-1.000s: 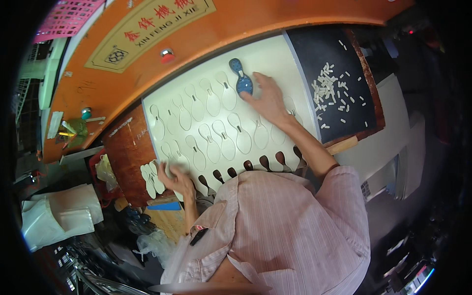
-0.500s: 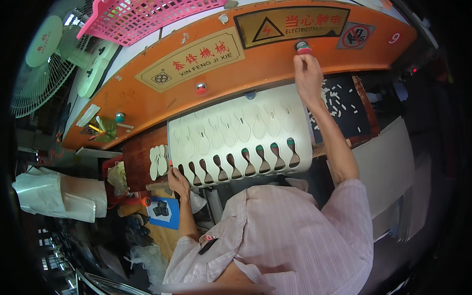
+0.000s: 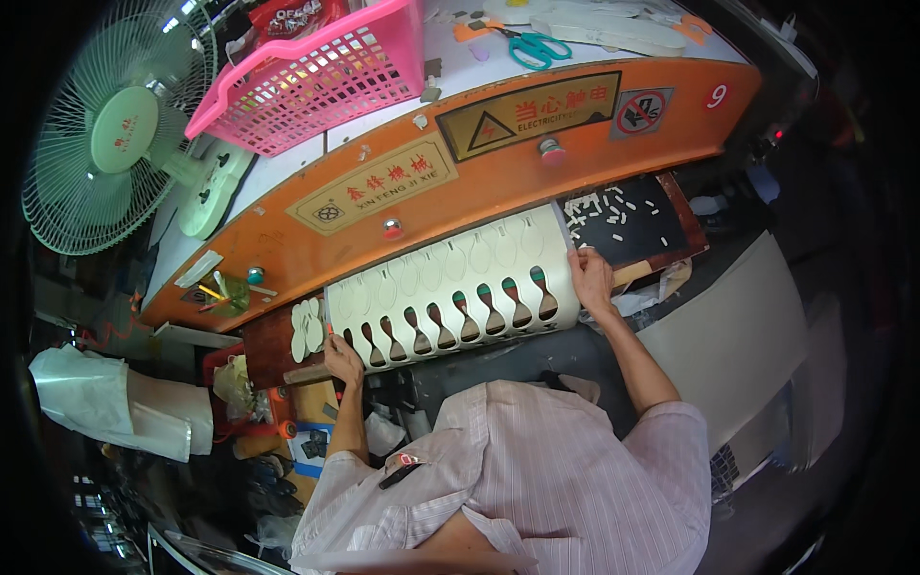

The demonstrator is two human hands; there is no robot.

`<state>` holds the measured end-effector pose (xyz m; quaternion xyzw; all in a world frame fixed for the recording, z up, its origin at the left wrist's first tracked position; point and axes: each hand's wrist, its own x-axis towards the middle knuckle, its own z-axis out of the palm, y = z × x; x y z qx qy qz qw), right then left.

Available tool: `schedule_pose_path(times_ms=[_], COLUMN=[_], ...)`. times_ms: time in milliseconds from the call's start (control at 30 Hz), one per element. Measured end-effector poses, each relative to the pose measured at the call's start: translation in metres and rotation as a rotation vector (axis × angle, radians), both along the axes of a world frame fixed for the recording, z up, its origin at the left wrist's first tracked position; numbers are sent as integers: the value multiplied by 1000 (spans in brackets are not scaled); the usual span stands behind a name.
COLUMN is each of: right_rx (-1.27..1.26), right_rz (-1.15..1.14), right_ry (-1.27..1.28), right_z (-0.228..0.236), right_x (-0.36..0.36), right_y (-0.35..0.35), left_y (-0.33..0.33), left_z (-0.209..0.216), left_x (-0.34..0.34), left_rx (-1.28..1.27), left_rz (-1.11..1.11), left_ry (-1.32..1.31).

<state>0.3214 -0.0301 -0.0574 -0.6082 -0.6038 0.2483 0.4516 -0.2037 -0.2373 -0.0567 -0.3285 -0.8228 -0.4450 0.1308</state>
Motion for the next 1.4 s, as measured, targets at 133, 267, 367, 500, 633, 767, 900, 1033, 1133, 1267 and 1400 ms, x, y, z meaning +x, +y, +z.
schedule_pose_path(times_ms=[133, 267, 367, 500, 633, 767, 900, 1033, 1133, 1267, 1400], right_rx=[98, 164, 117, 26, -147, -162, 102, 152, 11, -102, -380], right_rz=[-37, -19, 4, 10, 8, -97, 182, 478, 567, 609, 618], right_ry=[-41, -141, -191, -126, 3, -57, -229, -282, -280, -126, 130], right_z=[-16, -17, -20, -27, -11, 39, 73, 68, 59, 53, 48], right_x=[-12, -9, -4, -2, 2, -6, -80, -184, -211, -198, -186], right_y=[-8, -19, -20, -23, -23, 0, 50, 81, 93, 98, 111], left_y=[-4, -6, -10, -24, -47, -51, 23, 167, 243, 261, 252], left_z=[1, -3, -10, -14, -1, 36, 70, 73, 62, 51, 44], left_x=[-6, -10, -7, 7, 27, 59, 106, 148, 165, 164, 170], left_rx=[-13, 9, -11, 14, -61, -264, -84, -179, -304, -466, -518], left_rz=[-51, -102, -86, -66, -40, 57, -160, -573, -735, -795, -816], left_ry=[-2, 71, -11, 28, -128, 15, 34, -35, -154, -266, -110])
